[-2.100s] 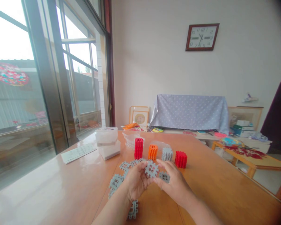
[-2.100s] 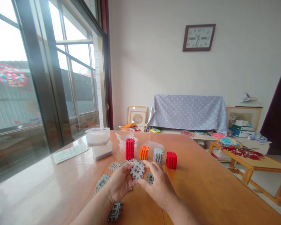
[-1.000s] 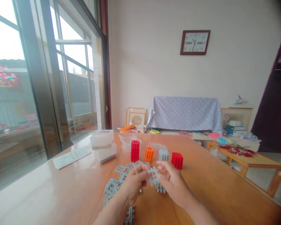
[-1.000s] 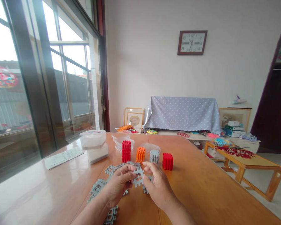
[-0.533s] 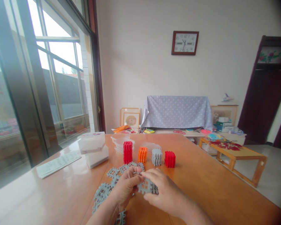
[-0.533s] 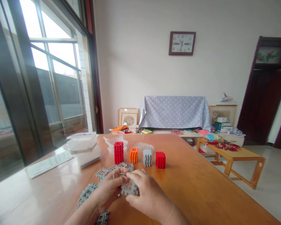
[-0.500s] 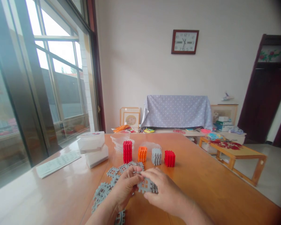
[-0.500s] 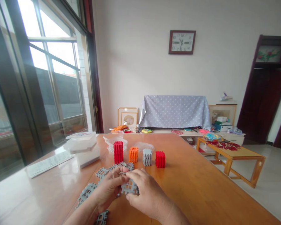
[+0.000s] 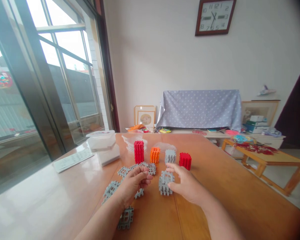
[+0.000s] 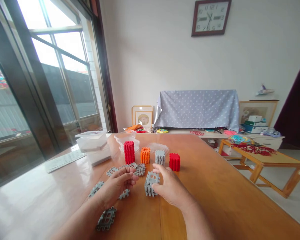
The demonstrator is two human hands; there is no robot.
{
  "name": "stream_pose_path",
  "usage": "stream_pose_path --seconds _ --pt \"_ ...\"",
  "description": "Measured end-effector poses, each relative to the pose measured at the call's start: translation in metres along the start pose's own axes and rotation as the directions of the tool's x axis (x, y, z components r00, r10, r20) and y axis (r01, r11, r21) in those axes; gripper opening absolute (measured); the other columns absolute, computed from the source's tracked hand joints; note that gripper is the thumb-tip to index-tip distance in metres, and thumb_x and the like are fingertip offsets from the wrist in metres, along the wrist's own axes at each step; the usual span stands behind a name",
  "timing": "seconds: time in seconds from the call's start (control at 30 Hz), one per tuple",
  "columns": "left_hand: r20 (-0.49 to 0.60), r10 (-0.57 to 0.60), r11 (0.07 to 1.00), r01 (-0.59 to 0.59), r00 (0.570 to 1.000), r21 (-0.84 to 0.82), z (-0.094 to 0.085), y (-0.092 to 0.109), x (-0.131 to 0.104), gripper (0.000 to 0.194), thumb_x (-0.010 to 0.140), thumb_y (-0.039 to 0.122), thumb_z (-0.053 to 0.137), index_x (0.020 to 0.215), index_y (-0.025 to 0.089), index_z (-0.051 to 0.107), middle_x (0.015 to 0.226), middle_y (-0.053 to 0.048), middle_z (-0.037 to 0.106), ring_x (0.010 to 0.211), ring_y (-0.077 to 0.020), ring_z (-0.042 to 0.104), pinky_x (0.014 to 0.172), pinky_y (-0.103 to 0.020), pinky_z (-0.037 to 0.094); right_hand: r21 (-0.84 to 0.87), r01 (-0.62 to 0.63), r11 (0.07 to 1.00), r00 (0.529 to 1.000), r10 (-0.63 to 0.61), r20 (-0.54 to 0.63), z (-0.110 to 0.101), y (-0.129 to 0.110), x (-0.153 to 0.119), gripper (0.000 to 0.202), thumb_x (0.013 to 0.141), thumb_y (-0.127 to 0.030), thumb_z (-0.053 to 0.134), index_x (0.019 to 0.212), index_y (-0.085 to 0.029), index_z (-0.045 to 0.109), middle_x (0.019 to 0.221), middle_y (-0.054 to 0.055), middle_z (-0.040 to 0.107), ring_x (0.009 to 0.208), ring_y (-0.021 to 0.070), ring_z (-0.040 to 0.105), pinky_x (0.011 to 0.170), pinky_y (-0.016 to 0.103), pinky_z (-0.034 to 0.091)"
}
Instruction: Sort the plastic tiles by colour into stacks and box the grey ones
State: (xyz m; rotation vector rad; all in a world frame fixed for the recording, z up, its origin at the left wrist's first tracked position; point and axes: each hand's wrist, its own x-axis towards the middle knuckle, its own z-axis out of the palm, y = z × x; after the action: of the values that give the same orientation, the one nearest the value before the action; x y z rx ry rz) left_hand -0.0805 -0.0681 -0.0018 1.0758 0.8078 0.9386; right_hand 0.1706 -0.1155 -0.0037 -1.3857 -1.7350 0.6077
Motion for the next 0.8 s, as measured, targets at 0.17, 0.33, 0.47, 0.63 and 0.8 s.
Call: stream_pose_path --seconds 0.17,0.33,0.47,0.63,0.8 --pt "-0.053 0.059 0.998 -0.057 0.997 0.032 -0.007 0.003 0.002 0.035 0.080 0.037 0.077 0.104 0.016 0.061 0.091 -0.008 0.074 0.075 -0.0143 0.066 0.073 -0.026 0.048 -0.075 0.011 0.997 1.000 -0.009 0.019 0.006 -0.002 0.001 0.070 0.072 -0.019 0.068 0.141 -0.024 0.057 0.127 0.012 0.069 0.122 0.0282 0.060 0.110 0.048 0.041" --pt "-0.083 0.079 0.997 -0.076 0.993 0.035 -0.013 0.005 0.003 0.037 0.079 0.038 0.078 0.105 0.016 0.063 0.092 -0.008 0.074 0.078 -0.0155 0.067 0.075 -0.028 0.048 -0.092 0.012 0.996 0.999 -0.008 0.044 0.010 0.001 0.001 0.070 0.073 -0.019 0.068 0.142 -0.026 0.056 0.127 0.012 0.067 0.121 0.0268 0.061 0.108 0.046 0.043" --pt "-0.120 0.088 0.993 -0.078 0.989 0.088 -0.013 0.009 0.002 0.036 0.078 0.040 0.078 0.102 0.017 0.063 0.092 -0.007 0.074 0.076 -0.0152 0.065 0.073 -0.027 0.046 -0.132 0.001 0.991 1.000 0.001 0.011 0.008 0.003 0.002 0.066 0.075 -0.023 0.068 0.140 -0.026 0.057 0.133 0.012 0.063 0.126 0.0271 0.058 0.112 0.046 0.041" --pt "-0.136 0.117 0.974 -0.087 0.984 0.208 -0.013 0.013 0.000 0.029 0.079 0.035 0.075 0.100 0.019 0.062 0.087 -0.002 0.071 0.076 -0.0145 0.063 0.069 -0.025 0.042 -0.147 -0.024 0.989 1.000 0.026 0.011 0.007 0.000 0.001 0.063 0.076 -0.026 0.069 0.139 -0.026 0.059 0.135 0.012 0.062 0.129 0.0285 0.057 0.113 0.048 0.040" --pt "-0.156 0.133 0.967 -0.094 0.979 0.236 -0.015 0.013 0.002 0.029 0.077 0.036 0.075 0.098 0.019 0.063 0.083 -0.001 0.069 0.076 -0.0155 0.062 0.067 -0.024 0.040 -0.154 -0.018 0.988 0.999 0.024 0.039 0.009 0.004 -0.001 0.065 0.076 -0.025 0.069 0.140 -0.026 0.058 0.138 0.012 0.060 0.131 0.0293 0.056 0.114 0.049 0.040"
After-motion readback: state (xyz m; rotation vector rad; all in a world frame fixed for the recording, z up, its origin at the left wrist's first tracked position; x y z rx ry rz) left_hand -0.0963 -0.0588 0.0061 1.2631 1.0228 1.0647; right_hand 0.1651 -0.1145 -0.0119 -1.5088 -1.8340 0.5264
